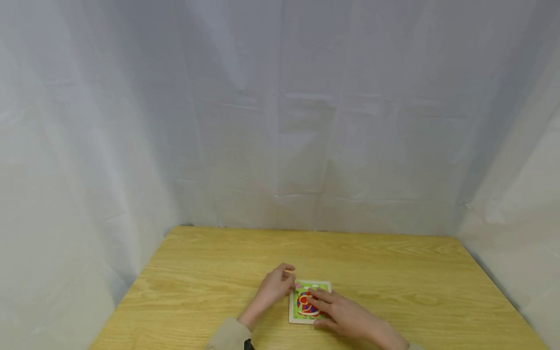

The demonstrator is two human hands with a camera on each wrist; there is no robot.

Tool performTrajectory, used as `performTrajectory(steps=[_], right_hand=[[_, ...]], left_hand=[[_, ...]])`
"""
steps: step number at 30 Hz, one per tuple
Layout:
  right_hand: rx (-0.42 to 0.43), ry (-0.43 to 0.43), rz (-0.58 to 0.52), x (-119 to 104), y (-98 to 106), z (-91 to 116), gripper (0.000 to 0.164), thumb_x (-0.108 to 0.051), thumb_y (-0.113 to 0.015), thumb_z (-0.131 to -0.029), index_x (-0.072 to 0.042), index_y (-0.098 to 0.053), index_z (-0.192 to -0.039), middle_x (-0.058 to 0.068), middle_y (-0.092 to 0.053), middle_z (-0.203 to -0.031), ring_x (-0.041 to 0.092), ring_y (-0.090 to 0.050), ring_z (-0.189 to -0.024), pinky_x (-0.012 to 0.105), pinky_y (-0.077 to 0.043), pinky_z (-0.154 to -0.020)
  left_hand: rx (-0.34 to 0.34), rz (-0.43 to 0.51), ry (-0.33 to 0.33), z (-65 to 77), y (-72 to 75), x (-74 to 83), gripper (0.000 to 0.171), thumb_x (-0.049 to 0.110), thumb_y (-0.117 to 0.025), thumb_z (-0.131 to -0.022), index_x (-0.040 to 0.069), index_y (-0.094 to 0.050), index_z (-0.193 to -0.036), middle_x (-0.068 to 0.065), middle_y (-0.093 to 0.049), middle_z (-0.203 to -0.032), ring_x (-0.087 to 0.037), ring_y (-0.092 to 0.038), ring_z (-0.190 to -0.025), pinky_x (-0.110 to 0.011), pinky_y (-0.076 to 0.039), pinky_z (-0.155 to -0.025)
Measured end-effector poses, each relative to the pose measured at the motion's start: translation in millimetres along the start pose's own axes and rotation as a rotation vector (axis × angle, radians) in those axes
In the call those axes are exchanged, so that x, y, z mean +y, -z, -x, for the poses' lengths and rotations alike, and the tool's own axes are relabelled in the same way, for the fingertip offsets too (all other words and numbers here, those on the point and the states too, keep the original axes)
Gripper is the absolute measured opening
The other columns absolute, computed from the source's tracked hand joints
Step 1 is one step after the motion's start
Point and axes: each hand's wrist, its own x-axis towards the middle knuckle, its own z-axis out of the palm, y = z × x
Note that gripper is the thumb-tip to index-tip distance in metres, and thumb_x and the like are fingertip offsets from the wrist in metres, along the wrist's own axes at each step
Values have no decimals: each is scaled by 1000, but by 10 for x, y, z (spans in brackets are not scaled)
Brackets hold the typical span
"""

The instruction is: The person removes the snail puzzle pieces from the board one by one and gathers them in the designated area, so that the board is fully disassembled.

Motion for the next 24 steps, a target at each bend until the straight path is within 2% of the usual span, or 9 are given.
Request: performTrajectory(steps=[6, 13, 19, 24], right_hand=[[14, 21, 7, -9, 5, 12, 59, -47, -52, -103, -9, -52, -148, 12, -47, -154, 35, -49, -137, 54, -44, -108], [52, 48, 26, 3, -11, 18, 58, -46, -53, -103, -8, -53, -147, 14, -49, -153, 36, -51, -134, 54, -46, -106], [72, 72, 61, 20, -42, 17, 59, -47, -53, -103, -8, -54, -146, 15, -50, -151, 37, -53, -132, 54, -47, -104], [102, 112, 112, 24, -40, 23, 58, -45, -55, -102, -5, -55, -144, 16, -52, -149, 35, -55, -132, 56, -48, -103]], left_hand=[[-10, 23, 23, -49, -33, -53, 29, 1, -60, -96, -14, -59, -121, -21, -69, -101, -28, -71, -83, -33, -61, -73], [28, -55, 27, -94, -66, -98, 20, 2, -75, -88, -9, -69, -104, -12, -72, -85, -18, -69, -71, -27, -59, -64], [69, -102, 22, -114, -92, -130, 15, 0, -77, -85, -6, -72, -97, -10, -72, -80, -14, -67, -64, -23, -57, -58], [86, -103, 11, -115, -84, -115, 13, -1, -78, -84, -6, -72, -95, -10, -73, -78, -12, -66, -61, -21, -57, -56]])
